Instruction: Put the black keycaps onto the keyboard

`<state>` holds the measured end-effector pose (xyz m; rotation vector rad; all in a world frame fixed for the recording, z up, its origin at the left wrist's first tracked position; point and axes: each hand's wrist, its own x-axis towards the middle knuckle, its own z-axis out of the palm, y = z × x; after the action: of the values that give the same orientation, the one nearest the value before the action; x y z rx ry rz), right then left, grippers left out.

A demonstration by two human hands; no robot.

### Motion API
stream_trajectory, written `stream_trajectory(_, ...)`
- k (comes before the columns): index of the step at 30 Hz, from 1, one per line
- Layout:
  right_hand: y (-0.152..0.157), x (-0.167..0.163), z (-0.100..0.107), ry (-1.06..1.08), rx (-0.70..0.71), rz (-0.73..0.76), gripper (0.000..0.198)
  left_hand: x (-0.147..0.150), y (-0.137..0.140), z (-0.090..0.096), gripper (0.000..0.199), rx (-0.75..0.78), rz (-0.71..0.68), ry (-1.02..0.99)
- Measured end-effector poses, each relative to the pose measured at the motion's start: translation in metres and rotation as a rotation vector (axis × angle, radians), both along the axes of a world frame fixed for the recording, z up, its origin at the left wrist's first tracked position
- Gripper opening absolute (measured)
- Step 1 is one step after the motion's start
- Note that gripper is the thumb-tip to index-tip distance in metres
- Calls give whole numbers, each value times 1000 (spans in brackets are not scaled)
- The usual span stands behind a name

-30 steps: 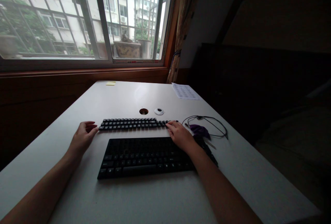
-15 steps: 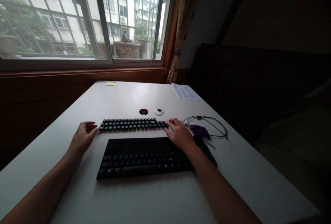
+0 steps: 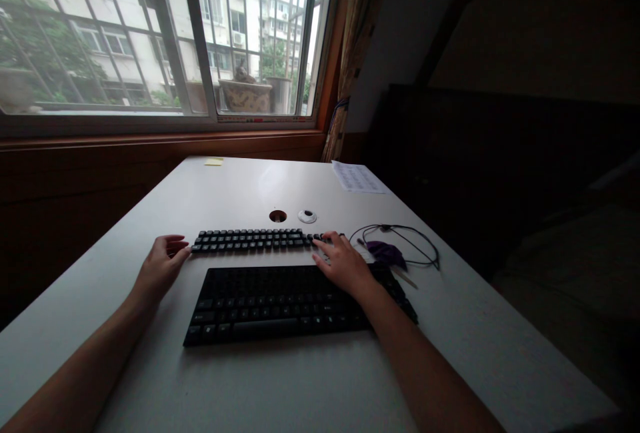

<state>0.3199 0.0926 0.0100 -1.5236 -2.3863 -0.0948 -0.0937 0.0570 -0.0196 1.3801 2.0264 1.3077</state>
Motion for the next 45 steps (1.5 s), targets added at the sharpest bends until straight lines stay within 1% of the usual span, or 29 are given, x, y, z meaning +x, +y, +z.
stream_trajectory(6,-1,0,0,7,17,10,41,-1,0,-1,50,0,-3,1)
stream_trajectory(9,-1,1,1,26,42,-40,41,2,-2,2,49,-6,1,-3)
stream_trajectory(13,0,3,2,36,55,-99,35,3,-3,6,49,-23,-5,-16)
stream_trajectory(21,2,4,0,11,33,-92,31,-3,0,0,49,-14,-5,3)
stream_trajectory(27,2,4,0,8,26,-80,31,-3,0,-1,49,-16,-3,7)
stream_trajectory(31,2,4,0,16,15,-80,35,-2,1,-1,49,-2,-11,-2)
stream_trajectory(33,3,3,1,46,36,-72,38,-1,0,1,49,2,-7,-2)
stream_trajectory(36,4,7,8,160,117,-52,39,3,-2,7,45,13,6,16)
stream_trajectory(38,5,16,17,287,185,-35,36,7,-5,14,40,38,10,60)
stream_trajectory(40,6,31,30,440,210,-16,30,14,-11,21,35,82,-4,136)
stream_trajectory(41,6,39,36,509,191,-20,29,18,-14,25,32,120,-19,185)
stream_trajectory(42,6,48,41,584,138,-41,32,22,-17,28,29,164,-34,240)
stream_trajectory(44,4,63,50,772,-28,-108,39,32,-23,33,24,243,-124,334)
stream_trajectory(45,3,69,53,857,-106,-117,42,37,-27,35,22,273,-180,367)
